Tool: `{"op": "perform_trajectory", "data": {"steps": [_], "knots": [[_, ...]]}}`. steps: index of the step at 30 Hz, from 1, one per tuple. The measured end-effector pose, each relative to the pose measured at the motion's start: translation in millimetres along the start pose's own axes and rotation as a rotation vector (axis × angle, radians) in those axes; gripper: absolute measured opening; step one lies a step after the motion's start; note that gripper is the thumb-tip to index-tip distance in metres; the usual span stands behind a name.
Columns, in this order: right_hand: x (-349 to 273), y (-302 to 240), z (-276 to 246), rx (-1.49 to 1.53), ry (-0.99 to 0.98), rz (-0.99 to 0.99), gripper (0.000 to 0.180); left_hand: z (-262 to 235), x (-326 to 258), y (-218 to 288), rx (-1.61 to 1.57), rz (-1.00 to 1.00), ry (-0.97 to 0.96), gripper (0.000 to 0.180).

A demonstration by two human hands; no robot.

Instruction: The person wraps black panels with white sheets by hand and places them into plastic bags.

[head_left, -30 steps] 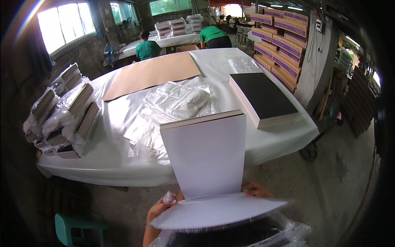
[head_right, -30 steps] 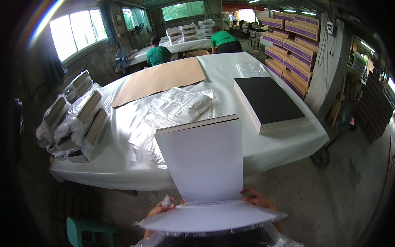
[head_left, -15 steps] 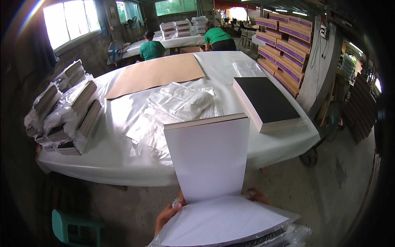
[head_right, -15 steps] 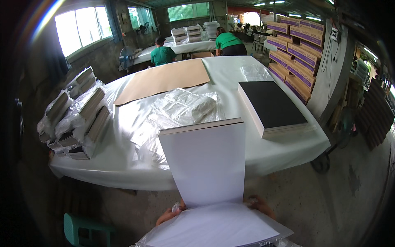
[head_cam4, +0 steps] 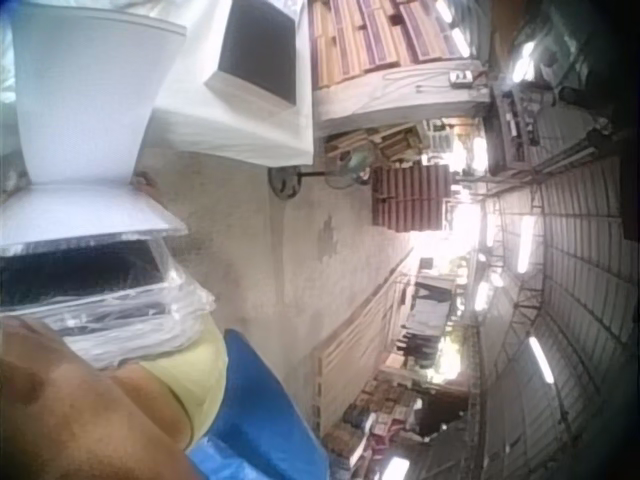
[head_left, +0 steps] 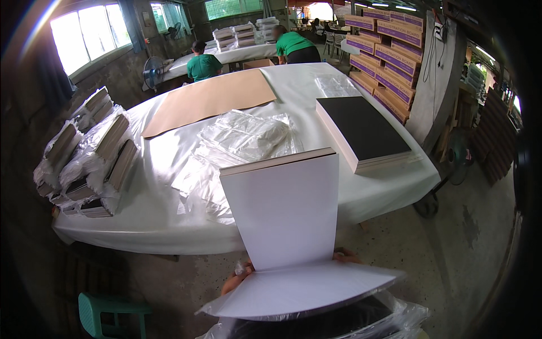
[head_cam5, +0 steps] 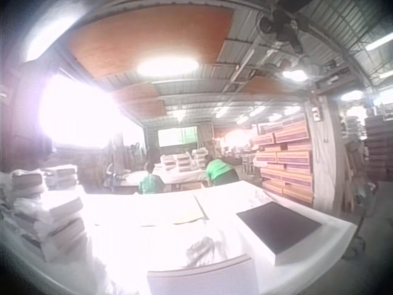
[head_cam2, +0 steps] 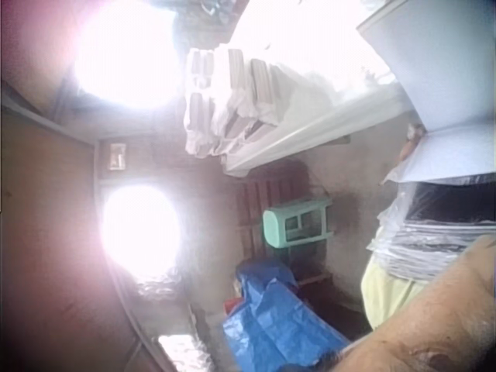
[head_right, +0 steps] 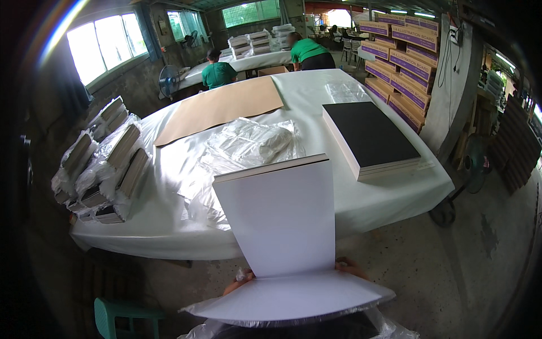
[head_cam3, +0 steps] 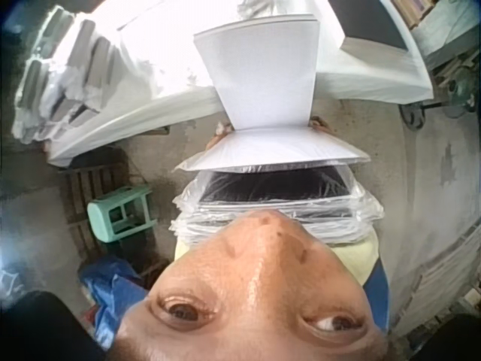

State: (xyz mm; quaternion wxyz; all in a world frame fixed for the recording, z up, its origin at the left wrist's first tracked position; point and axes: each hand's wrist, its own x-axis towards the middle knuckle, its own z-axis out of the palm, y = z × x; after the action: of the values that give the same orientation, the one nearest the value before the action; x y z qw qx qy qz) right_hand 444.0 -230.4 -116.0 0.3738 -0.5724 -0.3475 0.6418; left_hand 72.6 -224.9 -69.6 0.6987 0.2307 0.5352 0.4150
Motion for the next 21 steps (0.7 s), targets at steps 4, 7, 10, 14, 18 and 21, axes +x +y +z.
{"op": "perform_trajectory", "data": {"steps": [4, 7, 10, 14, 18, 21], "knots": [[15, 25, -10, 0.311, -0.098, 0.011, 0.034, -3, 15, -13, -0.127, 0.009, -0.03, 0.026], [10, 11, -12, 0.128, -0.21, 0.008, 0.044, -17, 28, -30, -0.187, 0.047, -0.061, 0.026], [16, 11, -17, -0.061, -0.249, -0.039, 0.051, -18, 37, -40, -0.133, 0.048, -0.032, 0.026], [32, 16, -17, -0.086, -0.213, 0.045, 0.06, -1, 27, -20, 0.148, -0.015, 0.114, 0.027], [39, 15, -12, -0.09, -0.192, 0.088, 0.063, -39, 80, -56, 0.574, 0.091, 0.135, 0.034], [39, 17, -14, -0.11, -0.162, 0.102, 0.064, -26, 85, -51, 0.948, 0.197, 0.186, 0.042]]}}
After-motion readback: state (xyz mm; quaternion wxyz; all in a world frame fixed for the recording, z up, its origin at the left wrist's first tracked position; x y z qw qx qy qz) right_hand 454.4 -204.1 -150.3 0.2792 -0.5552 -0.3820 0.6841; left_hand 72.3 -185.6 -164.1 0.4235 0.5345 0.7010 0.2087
